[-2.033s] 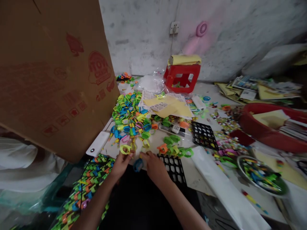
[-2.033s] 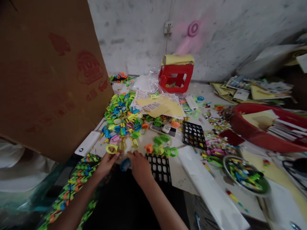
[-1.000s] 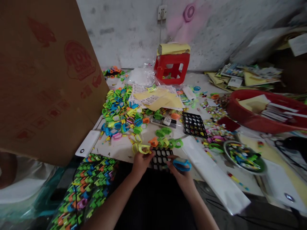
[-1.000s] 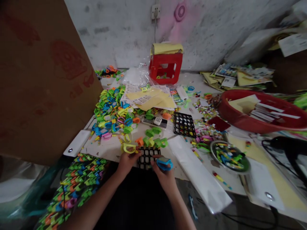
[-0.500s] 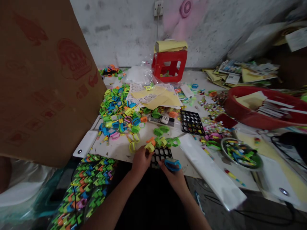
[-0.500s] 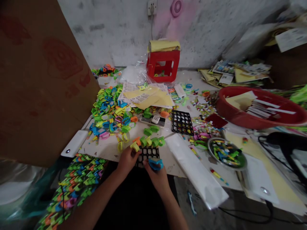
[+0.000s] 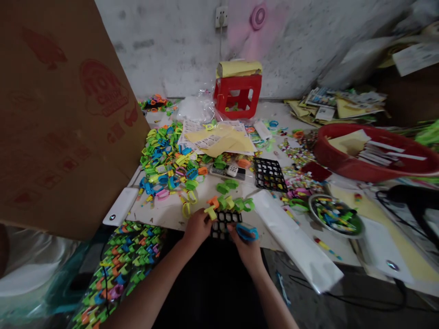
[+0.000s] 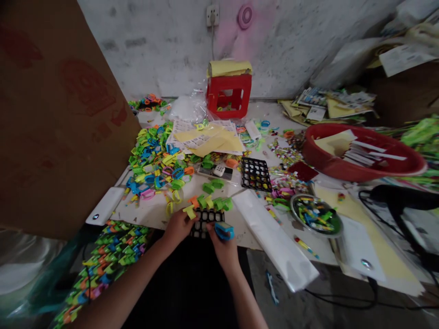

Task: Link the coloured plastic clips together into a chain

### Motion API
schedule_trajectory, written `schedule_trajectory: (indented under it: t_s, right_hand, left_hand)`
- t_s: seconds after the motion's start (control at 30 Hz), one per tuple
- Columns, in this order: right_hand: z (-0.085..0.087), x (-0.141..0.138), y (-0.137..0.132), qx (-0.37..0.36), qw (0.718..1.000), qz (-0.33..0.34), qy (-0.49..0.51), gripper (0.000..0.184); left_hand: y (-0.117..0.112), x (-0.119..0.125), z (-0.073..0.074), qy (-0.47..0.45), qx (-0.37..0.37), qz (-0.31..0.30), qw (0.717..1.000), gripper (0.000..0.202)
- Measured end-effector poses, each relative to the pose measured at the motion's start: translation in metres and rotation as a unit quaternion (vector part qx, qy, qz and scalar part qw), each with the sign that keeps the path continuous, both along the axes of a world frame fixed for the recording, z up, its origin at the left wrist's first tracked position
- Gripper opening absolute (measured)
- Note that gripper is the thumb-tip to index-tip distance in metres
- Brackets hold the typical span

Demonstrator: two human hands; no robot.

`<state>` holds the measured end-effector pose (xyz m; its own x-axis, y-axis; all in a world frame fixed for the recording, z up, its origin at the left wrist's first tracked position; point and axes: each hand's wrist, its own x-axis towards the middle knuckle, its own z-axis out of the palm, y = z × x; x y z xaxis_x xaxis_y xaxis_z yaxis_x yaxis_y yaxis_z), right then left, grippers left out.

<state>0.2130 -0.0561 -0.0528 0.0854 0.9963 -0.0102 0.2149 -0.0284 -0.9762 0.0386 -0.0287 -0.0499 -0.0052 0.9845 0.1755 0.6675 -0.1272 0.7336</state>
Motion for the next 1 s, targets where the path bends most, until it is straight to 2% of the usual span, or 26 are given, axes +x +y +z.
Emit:
schedule_trajectory:
  t_s: [0.3, 0.5, 0.67, 0.73, 0.9, 1.0]
  right_hand:
    - [0.011, -0.005, 0.010, 0.011, 1.000, 0.016, -0.022, 0.036]
    - [0.014, -0.013, 0.017, -0.005, 0.997, 0.031, -0.074, 0.031]
    - [0.017, -0.018, 0.015, -0.010, 0.989, 0.004, -0.149, 0.020]
    - [0.020, -0.019, 0.016, -0.031, 0.980, 0.026, -0.194, 0.018]
    - [0.030, -0.020, 0.017, -0.046, 0.963, 0.065, -0.258, 0.022]
    - [0.026, -0.022, 0.019, -0.046, 0.958, 0.085, -0.271, 0.028]
  left_hand:
    - [-0.003, -0.002, -0.011, -0.026, 0.023, 0.015, 0.999, 0.015]
    - [-0.006, -0.012, -0.014, -0.052, 0.036, -0.028, 0.998, 0.022]
    - [-0.004, -0.019, -0.029, -0.063, 0.053, -0.030, 0.996, 0.039]
    - [-0.001, -0.021, -0.036, -0.067, 0.065, -0.024, 0.995, 0.045]
    - [0.008, -0.028, -0.040, -0.057, 0.075, -0.075, 0.993, 0.035]
    - [0.012, -0.032, -0.041, -0.043, 0.086, -0.073, 0.993, 0.029]
